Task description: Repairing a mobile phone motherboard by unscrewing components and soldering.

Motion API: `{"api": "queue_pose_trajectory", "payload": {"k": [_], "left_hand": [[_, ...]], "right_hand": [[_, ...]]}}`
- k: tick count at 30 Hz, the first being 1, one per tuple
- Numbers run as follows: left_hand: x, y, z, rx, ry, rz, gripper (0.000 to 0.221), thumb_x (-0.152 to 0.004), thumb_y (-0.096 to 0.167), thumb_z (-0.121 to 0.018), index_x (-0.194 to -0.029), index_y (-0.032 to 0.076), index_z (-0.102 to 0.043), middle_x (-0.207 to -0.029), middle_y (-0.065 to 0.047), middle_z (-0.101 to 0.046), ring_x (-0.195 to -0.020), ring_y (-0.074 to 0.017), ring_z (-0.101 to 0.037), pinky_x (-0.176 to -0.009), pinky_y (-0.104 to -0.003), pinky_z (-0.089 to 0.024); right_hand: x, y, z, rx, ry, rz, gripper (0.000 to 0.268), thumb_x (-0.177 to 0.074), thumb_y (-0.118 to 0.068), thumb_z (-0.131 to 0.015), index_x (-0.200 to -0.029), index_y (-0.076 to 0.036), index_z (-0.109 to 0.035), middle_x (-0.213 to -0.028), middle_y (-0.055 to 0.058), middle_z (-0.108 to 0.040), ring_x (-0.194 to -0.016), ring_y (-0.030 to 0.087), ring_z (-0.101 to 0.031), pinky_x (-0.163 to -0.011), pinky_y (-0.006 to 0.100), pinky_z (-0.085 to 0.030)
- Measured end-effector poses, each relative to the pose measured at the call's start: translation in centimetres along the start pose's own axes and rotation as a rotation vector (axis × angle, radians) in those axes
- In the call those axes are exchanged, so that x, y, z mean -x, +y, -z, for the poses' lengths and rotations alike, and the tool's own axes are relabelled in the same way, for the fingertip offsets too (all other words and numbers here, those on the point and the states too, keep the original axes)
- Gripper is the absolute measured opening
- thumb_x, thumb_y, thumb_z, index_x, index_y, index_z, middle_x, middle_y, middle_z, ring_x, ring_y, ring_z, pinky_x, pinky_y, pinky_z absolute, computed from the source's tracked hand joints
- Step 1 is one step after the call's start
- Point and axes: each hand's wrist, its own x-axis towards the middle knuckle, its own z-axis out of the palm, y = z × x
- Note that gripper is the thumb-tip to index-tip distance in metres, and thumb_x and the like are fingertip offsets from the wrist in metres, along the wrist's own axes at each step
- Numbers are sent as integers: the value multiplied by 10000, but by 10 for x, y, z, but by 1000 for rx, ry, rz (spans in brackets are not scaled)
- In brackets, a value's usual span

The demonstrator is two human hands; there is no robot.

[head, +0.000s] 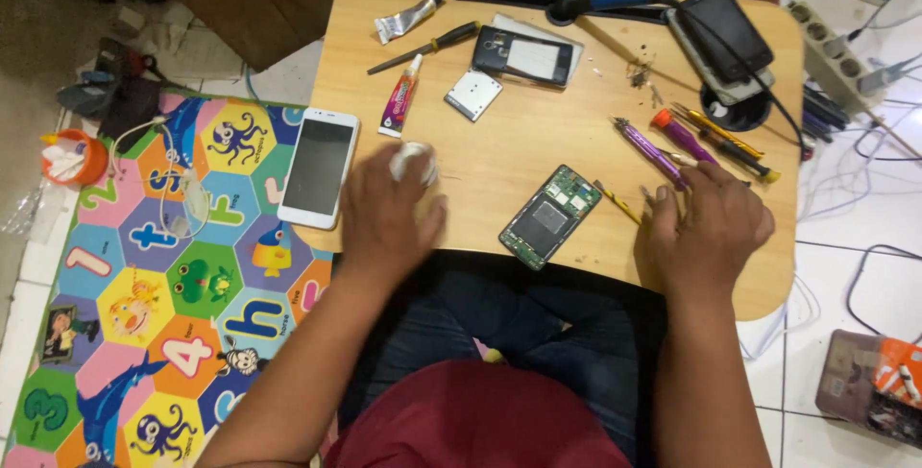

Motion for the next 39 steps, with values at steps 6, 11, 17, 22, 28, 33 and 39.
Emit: {"api": "queue_pose_trajectory", "payload": {"k": [6, 11, 17, 22, 28, 33, 39], "left_hand": [[1, -47, -44, -46, -47, -88, 581, -852, 358, -738, -1408, 224, -631, -1251, -101, -615, -1184, -345, -595, -933, -497, -462], [-4, -38, -39, 185, 11, -84, 637, -787, 220, -769, -1374, 26, -618, -1063, -192, -566, -938, -419, -636, -789, -497, -527], [-4, -27, -25, 272, -21, -28, 547, -742, 151, -833, -1239, 20, -647, -1187, -166, -578, -1033, -336, -613, -880, -397, -517], [-8, -28, -19, 310, -132, -8, 558, -730, 193, -824, -1228, 42, -624, -1203, -146, -655, -1083, -326, -630, -927, -407, -508], [-6, -31, -16, 402, -91, -36, 589, -724, 182, -821, -1255, 44, -607, -1198, -133, -662, -1071, -320, -634, -941, -398, -504], [-5, -17, -10, 561, -17, -70, 564, -739, 102, -828, -1248, 18, -602, -1193, -147, -664, -1092, -325, -631, -973, -408, -505], [-24, 61, 21, 743, 56, -325, 639, -765, 95, -864, -1320, 56, -550, -1266, -118, -648, -1097, -297, -649, -1001, -401, -517]], "right_hand": [[-43, 36, -14, -324, -260, -221, 201, -1137, -266, -650, -1123, -106, -770, -947, 169, -686, -980, 405, -663, -893, 493, -497], [-135, 16, -84, -1275, -353, -1040, 298, -991, -272, -681, -1254, -136, -647, -872, 107, -643, -709, 218, -713, -569, 373, -643], [-192, -32, -128, -1506, -262, -1327, 299, -980, -163, -648, -1162, 74, -643, -915, 155, -687, -722, 169, -653, -543, 212, -524], [-208, -37, -130, -1445, -157, -1384, 381, -1030, -290, -547, -1078, 80, -624, -798, 158, -684, -620, 203, -650, -543, 305, -560], [-177, 18, -71, -1576, 308, -963, 252, -929, -299, -689, -889, -60, -620, -629, 37, -512, -485, 108, -409, -437, 247, -330], [-96, 20, 45, -1375, 626, -436, 305, -1004, -333, -648, -1135, -59, -679, -1127, 77, -669, -1104, 203, -671, -1125, 349, -560], [-47, -13, 121, -615, -55, 194, 250, -742, 73, -748, -957, -12, -654, -802, 79, -564, -871, 292, -504, -1016, 489, -426]]}}
